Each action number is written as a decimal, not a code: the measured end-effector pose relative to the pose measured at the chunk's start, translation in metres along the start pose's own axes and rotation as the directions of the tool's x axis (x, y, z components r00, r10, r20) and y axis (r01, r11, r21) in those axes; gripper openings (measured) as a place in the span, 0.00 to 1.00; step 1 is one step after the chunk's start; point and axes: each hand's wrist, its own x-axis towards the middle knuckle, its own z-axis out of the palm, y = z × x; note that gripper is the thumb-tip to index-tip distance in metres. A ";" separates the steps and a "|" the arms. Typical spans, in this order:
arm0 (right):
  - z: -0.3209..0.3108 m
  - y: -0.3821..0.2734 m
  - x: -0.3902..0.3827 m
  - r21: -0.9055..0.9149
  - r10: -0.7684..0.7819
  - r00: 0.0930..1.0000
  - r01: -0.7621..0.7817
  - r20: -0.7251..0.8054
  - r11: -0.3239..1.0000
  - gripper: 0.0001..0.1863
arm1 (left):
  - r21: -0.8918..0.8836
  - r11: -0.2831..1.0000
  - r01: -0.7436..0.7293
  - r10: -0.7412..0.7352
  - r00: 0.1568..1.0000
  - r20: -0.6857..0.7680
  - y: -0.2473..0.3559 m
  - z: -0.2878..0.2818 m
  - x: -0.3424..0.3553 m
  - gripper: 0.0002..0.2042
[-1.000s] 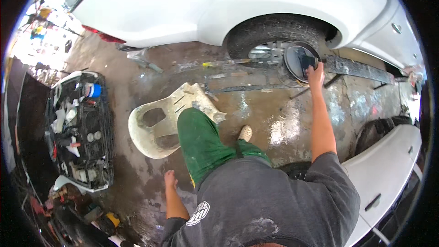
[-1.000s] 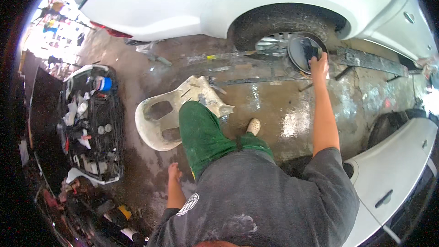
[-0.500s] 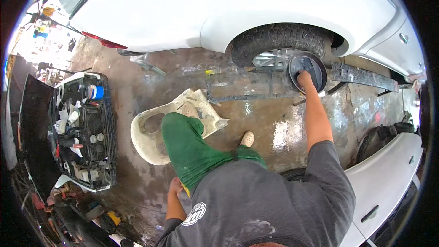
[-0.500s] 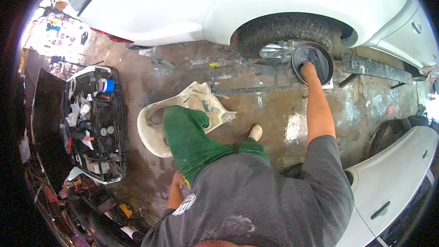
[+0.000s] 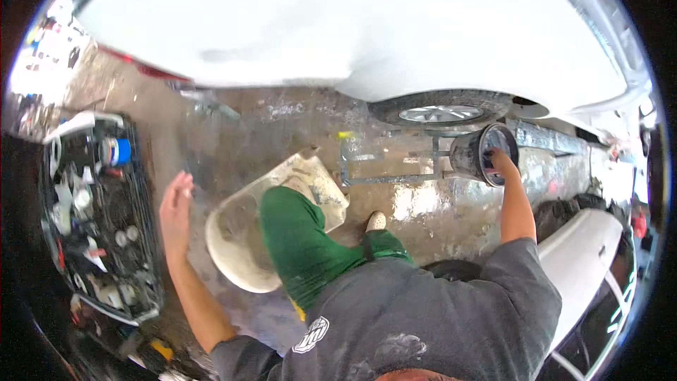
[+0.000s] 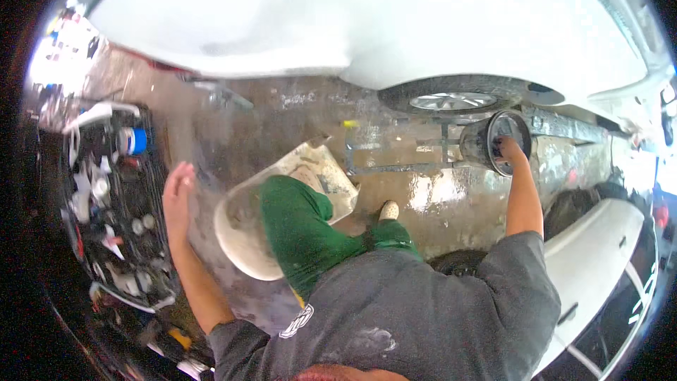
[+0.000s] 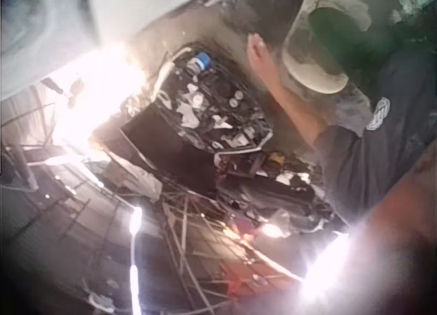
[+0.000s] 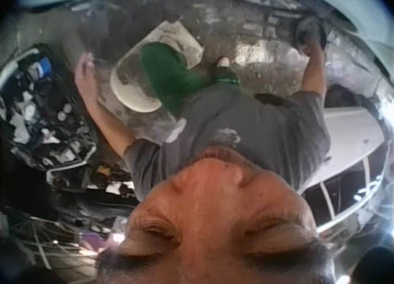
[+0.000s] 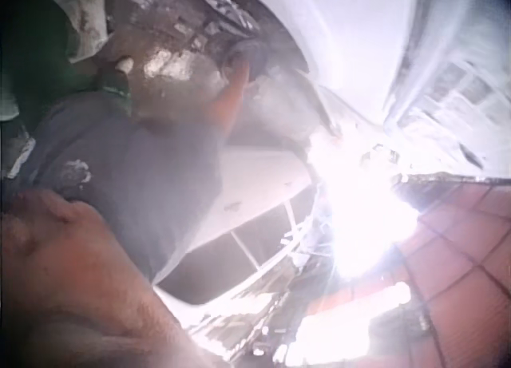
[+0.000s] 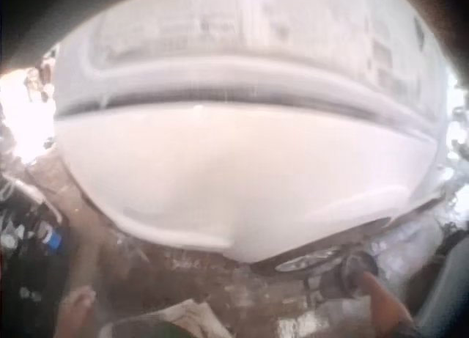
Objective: The person sands the roof and a black trim piece of a white truck using a sanding block dipped in a bucket of water, then wipes the surface with a cloth.
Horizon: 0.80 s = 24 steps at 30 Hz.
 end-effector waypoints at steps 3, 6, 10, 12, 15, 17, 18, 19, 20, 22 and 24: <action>-0.087 -0.003 -0.066 0.172 0.123 0.959 -0.081 -0.253 0.982 0.17 | -0.028 0.971 -0.237 0.239 0.964 0.118 0.137 -0.056 0.096 0.19; -0.126 -0.074 -0.157 0.574 0.335 0.902 -0.127 -0.272 0.809 0.23 | 0.092 0.913 -0.396 0.352 0.884 0.307 0.259 -0.062 0.127 0.18; -0.183 -0.150 -0.293 0.764 0.605 0.768 -0.258 -0.209 0.591 0.26 | -0.103 0.905 -0.413 0.395 0.727 0.561 0.335 -0.026 0.135 0.15; -0.192 -0.188 -0.355 0.780 0.676 0.722 -0.336 -0.147 0.529 0.27 | -0.150 0.895 -0.419 0.410 0.646 0.644 0.367 -0.016 0.116 0.14; -0.141 -0.191 -0.460 0.728 0.663 0.717 -0.333 -0.216 0.598 0.23 | -0.238 0.899 -0.368 0.402 0.478 0.781 0.420 -0.002 0.091 0.15; -0.092 -0.196 -0.519 0.919 0.767 0.634 -0.242 -0.094 0.313 0.20 | -0.203 0.938 -0.281 0.308 0.407 0.860 0.458 0.001 0.072 0.15; -0.059 -0.177 -0.564 0.893 0.755 0.628 -0.210 -0.189 0.398 0.18 | -0.262 0.902 -0.344 0.371 0.306 0.877 0.472 0.000 0.073 0.16; -0.055 -0.217 -0.553 0.966 0.800 0.565 -0.248 0.202 -0.068 0.20 | -0.242 0.852 -0.463 0.406 0.294 0.865 0.482 0.000 0.063 0.16; -0.006 -0.198 -0.610 0.768 0.742 0.634 -0.358 -0.217 0.531 0.15 | -0.311 0.805 -0.506 0.463 0.207 0.862 0.500 -0.002 0.065 0.16; 0.047 -0.201 -0.663 0.831 0.861 0.507 -0.462 -0.039 0.309 0.17 | -0.386 0.727 -0.568 0.538 0.122 0.834 0.527 -0.011 0.070 0.16; 0.090 -0.249 -0.669 0.741 0.822 0.544 -0.620 0.168 0.259 0.15 | -0.384 0.625 -0.680 0.565 0.054 0.823 0.552 -0.005 0.064 0.17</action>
